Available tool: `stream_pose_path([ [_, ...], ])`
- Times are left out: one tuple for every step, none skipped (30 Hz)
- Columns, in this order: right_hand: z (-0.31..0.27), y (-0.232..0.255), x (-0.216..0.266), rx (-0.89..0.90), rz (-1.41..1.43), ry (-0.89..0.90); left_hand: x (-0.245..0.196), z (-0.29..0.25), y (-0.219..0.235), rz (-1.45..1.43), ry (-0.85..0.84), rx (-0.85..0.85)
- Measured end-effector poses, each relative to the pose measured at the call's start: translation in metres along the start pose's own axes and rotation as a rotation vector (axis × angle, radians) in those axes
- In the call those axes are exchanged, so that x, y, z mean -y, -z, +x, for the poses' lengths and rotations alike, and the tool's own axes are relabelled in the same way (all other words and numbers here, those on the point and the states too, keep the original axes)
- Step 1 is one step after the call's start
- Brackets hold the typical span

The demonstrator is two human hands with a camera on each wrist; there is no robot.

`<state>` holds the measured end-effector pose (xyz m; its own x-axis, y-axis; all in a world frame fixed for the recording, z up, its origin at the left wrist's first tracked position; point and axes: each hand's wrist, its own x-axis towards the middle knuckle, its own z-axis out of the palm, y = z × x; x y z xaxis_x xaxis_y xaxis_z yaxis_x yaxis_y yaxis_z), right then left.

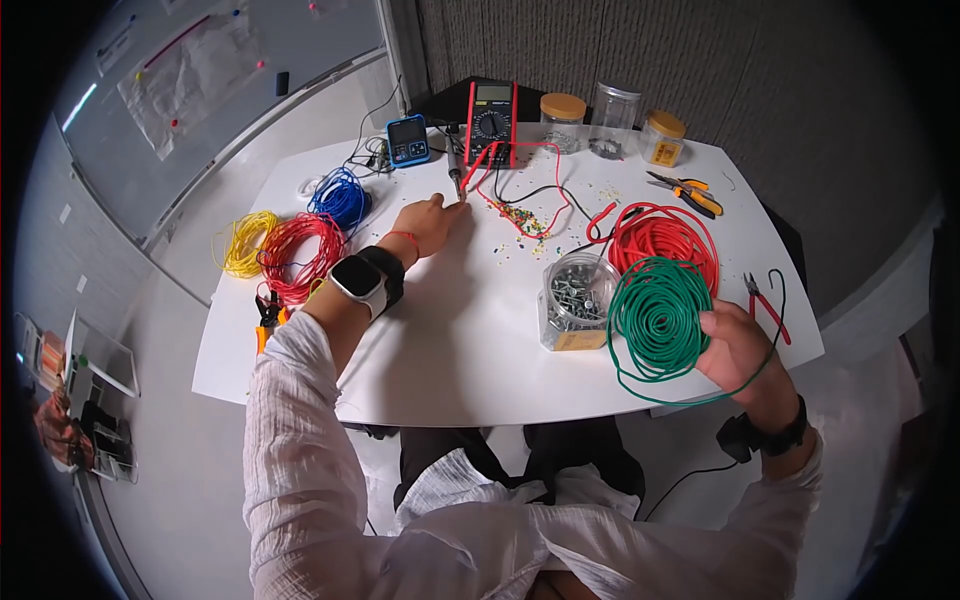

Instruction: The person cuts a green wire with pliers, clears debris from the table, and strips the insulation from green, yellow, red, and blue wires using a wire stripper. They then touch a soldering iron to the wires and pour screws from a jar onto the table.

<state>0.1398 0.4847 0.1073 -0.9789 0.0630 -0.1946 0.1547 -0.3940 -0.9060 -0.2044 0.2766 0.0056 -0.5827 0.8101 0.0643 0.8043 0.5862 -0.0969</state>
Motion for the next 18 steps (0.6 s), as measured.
stream_pose_path([
  [-0.0002, 0.0000, 0.0001, 0.002, 0.000, 0.004, -0.0005, -0.0005, 0.0011, 0.000, 0.000, 0.000],
  [-0.0005, 0.0000, 0.0001, 0.004, -0.001, 0.009, -0.0011, -0.0008, 0.0022, 0.002, -0.002, 0.000],
  [-0.0008, -0.0001, 0.0000, 0.004, -0.001, 0.009, -0.0016, -0.0010, 0.0027, 0.005, -0.004, 0.001],
  [-0.0012, 0.0000, -0.0004, 0.006, 0.008, 0.011, -0.0011, -0.0010, 0.0021, 0.005, -0.005, 0.001],
  [-0.0016, 0.0000, -0.0006, 0.008, 0.018, 0.012, 0.0002, -0.0009, 0.0011, 0.018, -0.032, -0.015],
  [-0.0021, -0.0010, -0.0004, 0.007, 0.018, 0.013, 0.0009, -0.0006, 0.0003, 0.032, -0.058, -0.032],
  [-0.0025, -0.0026, 0.0003, -0.012, 0.003, -0.005, 0.0005, -0.0009, 0.0003, 0.032, -0.059, -0.032],
  [-0.0028, -0.0034, 0.0006, -0.031, -0.012, -0.023, 0.0000, -0.0014, 0.0003, 0.021, -0.059, -0.067],
  [-0.0027, -0.0028, 0.0001, -0.031, -0.012, -0.023, -0.0003, -0.0017, 0.0003, 0.010, -0.060, -0.102],
  [-0.0027, -0.0016, -0.0008, -0.032, -0.008, -0.028, 0.0002, -0.0010, -0.0008, 0.010, -0.061, -0.102],
  [-0.0026, -0.0006, -0.0015, -0.032, -0.004, -0.032, 0.0009, 0.0003, -0.0029, 0.012, -0.052, -0.101],
  [-0.0027, 0.0000, -0.0021, -0.033, -0.004, -0.032, 0.0015, 0.0016, -0.0044, 0.014, -0.042, -0.101],
  [-0.0030, 0.0005, -0.0027, -0.011, 0.019, -0.017, 0.0015, 0.0024, -0.0042, 0.014, -0.043, -0.102],
  [-0.0034, 0.0008, -0.0028, 0.011, 0.041, -0.002, 0.0014, 0.0035, -0.0040, 0.021, -0.033, -0.088],
  [-0.0040, 0.0005, -0.0025, 0.009, 0.041, -0.001, 0.0013, 0.0047, -0.0039, 0.027, -0.024, -0.074],
  [-0.0048, -0.0002, -0.0022, 0.009, 0.035, 0.006, 0.0013, 0.0054, -0.0034, 0.027, -0.025, -0.075],
  [-0.0054, -0.0003, -0.0022, 0.008, 0.030, 0.011, 0.0014, 0.0057, -0.0033, 0.031, -0.023, -0.066],
  [-0.0060, 0.0012, -0.0030, 0.006, 0.032, 0.011, 0.0013, 0.0056, -0.0034, 0.034, -0.020, -0.056],
])
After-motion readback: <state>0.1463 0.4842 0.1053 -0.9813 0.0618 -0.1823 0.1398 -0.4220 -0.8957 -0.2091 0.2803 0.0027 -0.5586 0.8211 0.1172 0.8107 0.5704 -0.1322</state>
